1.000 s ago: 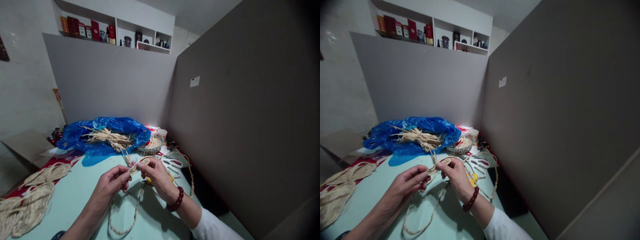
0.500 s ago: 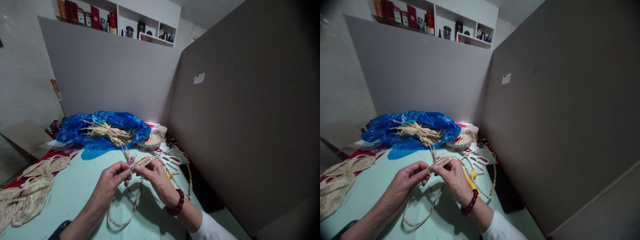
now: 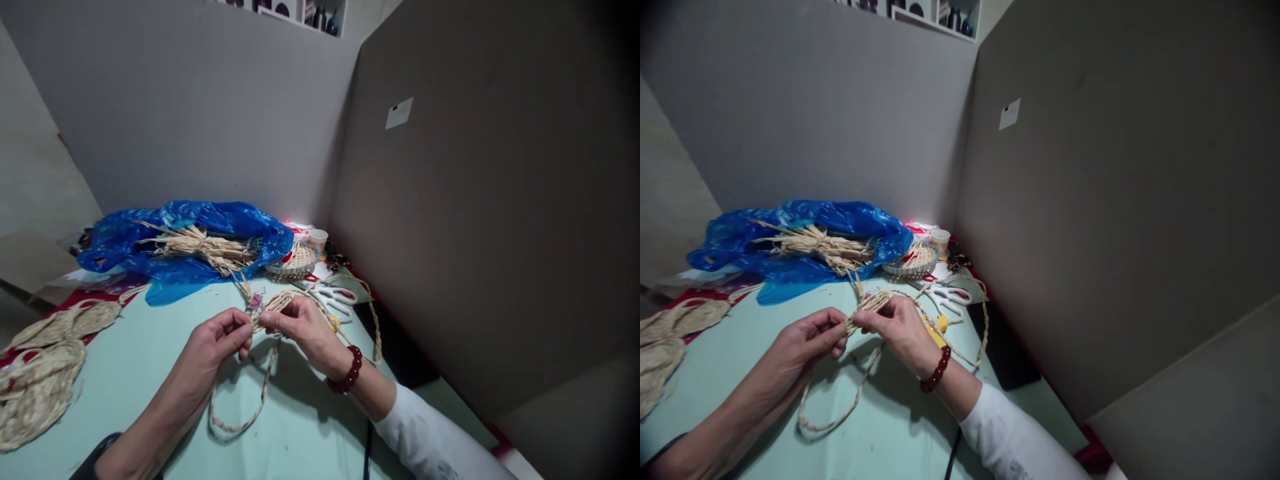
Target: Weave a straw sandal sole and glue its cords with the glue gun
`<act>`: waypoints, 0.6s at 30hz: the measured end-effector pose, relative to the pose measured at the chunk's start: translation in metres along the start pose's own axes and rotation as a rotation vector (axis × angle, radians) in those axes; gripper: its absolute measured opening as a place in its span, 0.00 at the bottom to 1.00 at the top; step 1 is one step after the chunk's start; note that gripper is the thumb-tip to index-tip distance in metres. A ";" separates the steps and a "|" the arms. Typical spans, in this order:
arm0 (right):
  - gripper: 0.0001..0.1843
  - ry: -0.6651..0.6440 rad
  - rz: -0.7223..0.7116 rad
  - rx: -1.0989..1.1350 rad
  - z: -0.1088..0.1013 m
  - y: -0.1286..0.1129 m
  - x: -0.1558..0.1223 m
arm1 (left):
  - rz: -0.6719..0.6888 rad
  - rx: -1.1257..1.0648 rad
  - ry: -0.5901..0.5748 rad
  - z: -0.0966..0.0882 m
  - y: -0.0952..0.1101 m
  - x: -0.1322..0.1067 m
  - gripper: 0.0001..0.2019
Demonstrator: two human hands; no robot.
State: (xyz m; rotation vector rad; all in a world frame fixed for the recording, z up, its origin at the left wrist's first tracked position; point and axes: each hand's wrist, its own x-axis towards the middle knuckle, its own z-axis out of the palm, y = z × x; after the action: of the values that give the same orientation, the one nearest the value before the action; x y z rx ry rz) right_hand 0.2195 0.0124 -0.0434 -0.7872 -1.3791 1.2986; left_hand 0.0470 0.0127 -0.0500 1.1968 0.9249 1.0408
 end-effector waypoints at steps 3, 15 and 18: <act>0.13 -0.011 -0.030 0.017 0.002 0.002 0.001 | -0.031 -0.048 -0.007 0.000 0.003 -0.001 0.16; 0.11 -0.052 -0.084 0.059 0.013 -0.004 -0.004 | 0.058 -0.103 0.033 -0.002 0.009 -0.007 0.17; 0.09 0.020 -0.101 0.047 0.014 -0.001 -0.005 | 0.055 -0.079 0.058 0.001 0.012 -0.010 0.16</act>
State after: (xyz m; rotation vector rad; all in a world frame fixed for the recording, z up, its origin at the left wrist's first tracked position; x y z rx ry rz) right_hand 0.2075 0.0034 -0.0416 -0.6878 -1.3507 1.2376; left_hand 0.0435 0.0036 -0.0382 1.1368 0.8925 1.1508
